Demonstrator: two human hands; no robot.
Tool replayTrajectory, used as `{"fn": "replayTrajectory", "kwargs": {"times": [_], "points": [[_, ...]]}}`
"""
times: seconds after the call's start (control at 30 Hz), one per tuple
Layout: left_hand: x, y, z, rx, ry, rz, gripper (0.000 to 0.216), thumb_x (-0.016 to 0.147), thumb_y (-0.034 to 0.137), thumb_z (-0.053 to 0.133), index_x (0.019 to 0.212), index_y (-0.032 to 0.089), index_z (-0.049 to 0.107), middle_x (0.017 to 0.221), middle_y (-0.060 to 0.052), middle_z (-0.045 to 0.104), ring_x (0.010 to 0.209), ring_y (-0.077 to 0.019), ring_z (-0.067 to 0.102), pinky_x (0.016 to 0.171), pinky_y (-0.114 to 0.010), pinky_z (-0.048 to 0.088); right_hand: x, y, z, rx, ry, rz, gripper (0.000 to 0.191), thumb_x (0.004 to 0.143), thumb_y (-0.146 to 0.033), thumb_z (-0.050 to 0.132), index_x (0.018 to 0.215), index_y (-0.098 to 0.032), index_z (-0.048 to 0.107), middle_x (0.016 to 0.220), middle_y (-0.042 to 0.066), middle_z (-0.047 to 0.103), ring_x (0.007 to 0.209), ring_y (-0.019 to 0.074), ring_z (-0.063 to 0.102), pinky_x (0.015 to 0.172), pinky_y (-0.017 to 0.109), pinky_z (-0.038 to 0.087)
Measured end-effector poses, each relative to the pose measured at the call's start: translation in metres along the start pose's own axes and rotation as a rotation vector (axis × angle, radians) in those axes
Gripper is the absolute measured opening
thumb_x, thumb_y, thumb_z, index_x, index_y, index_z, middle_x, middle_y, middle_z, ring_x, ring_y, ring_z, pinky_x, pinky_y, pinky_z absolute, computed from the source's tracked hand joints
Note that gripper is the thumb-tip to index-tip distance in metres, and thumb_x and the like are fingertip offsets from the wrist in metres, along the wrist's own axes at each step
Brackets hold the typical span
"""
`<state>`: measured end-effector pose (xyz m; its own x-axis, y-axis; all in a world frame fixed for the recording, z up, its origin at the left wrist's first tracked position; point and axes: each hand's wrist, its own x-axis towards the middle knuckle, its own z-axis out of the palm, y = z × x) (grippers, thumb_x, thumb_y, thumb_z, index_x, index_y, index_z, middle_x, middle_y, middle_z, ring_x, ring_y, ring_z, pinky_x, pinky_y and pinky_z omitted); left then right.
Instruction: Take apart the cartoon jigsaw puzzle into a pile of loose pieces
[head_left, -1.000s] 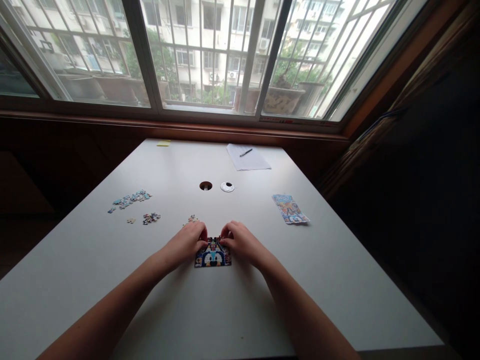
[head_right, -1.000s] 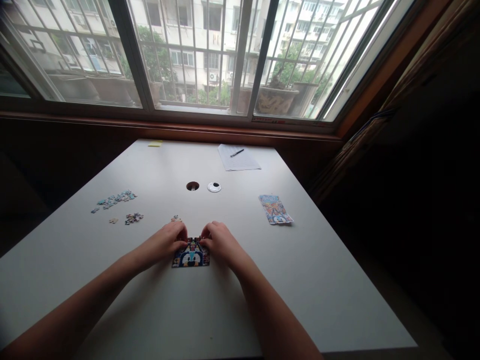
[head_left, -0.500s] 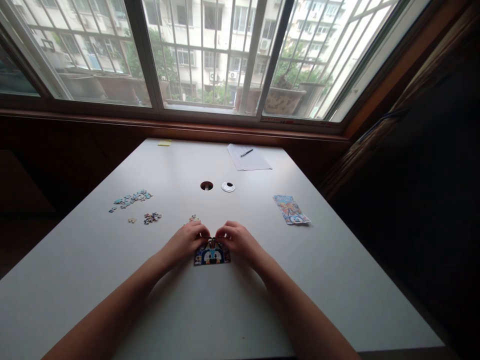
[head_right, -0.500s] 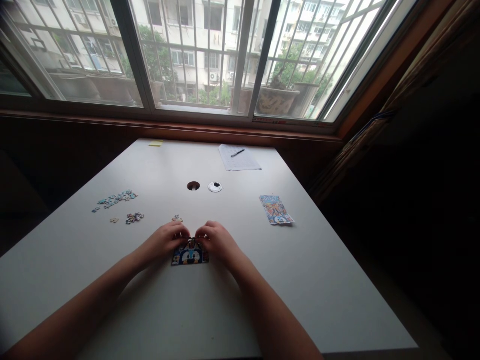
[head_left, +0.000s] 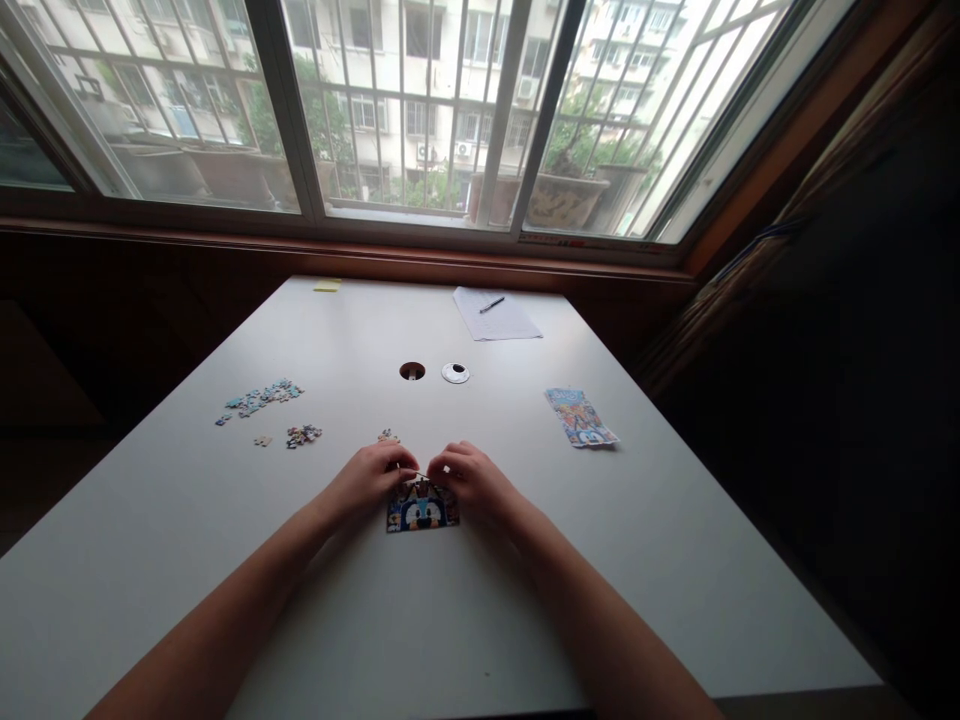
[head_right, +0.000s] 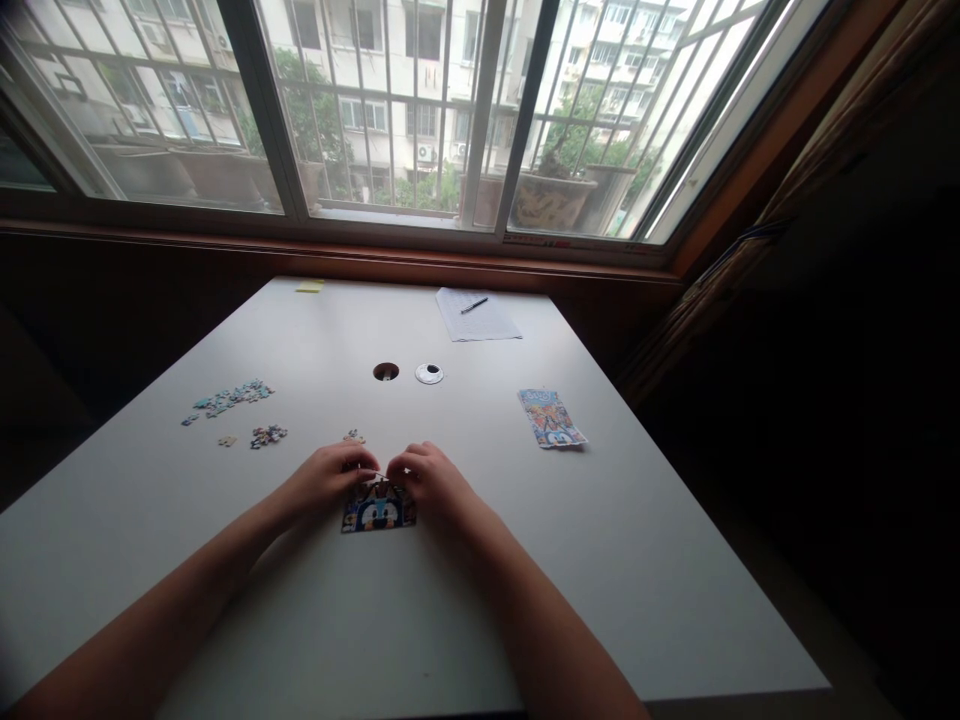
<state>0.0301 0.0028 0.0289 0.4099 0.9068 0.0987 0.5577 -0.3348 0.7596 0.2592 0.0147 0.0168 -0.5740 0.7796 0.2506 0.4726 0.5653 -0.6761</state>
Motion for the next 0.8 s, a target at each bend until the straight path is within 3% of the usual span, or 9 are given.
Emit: {"fn": "replayTrajectory", "kwargs": {"times": [0.33,0.8], "points": [[0.001,-0.009,0.007,0.092,0.01,0.086,0.018,0.093,0.026,0.055,0.094,0.021,0.073,0.094,-0.005,0.065,0.089,-0.0189,0.061,0.084,-0.032,0.049,-0.001,0.001,0.002,-0.001,0.044,0.036,0.013,0.09,-0.013,0.066,0.094,-0.024,0.072,0.091,0.002,0.067,0.09,0.0167,0.06,0.082,0.028,0.046],[-0.003,0.001,0.014,0.187,0.116,0.092,0.018,0.096,0.022,0.047,0.092,0.019,0.064,0.095,-0.007,0.06,0.09,-0.0206,0.058,0.082,-0.034,0.048,0.001,0.001,0.003,-0.011,0.079,0.073,0.012,0.091,-0.015,0.066,0.094,-0.024,0.073,0.094,0.001,0.071,0.089,0.0171,0.062,0.084,0.029,0.047]]}}
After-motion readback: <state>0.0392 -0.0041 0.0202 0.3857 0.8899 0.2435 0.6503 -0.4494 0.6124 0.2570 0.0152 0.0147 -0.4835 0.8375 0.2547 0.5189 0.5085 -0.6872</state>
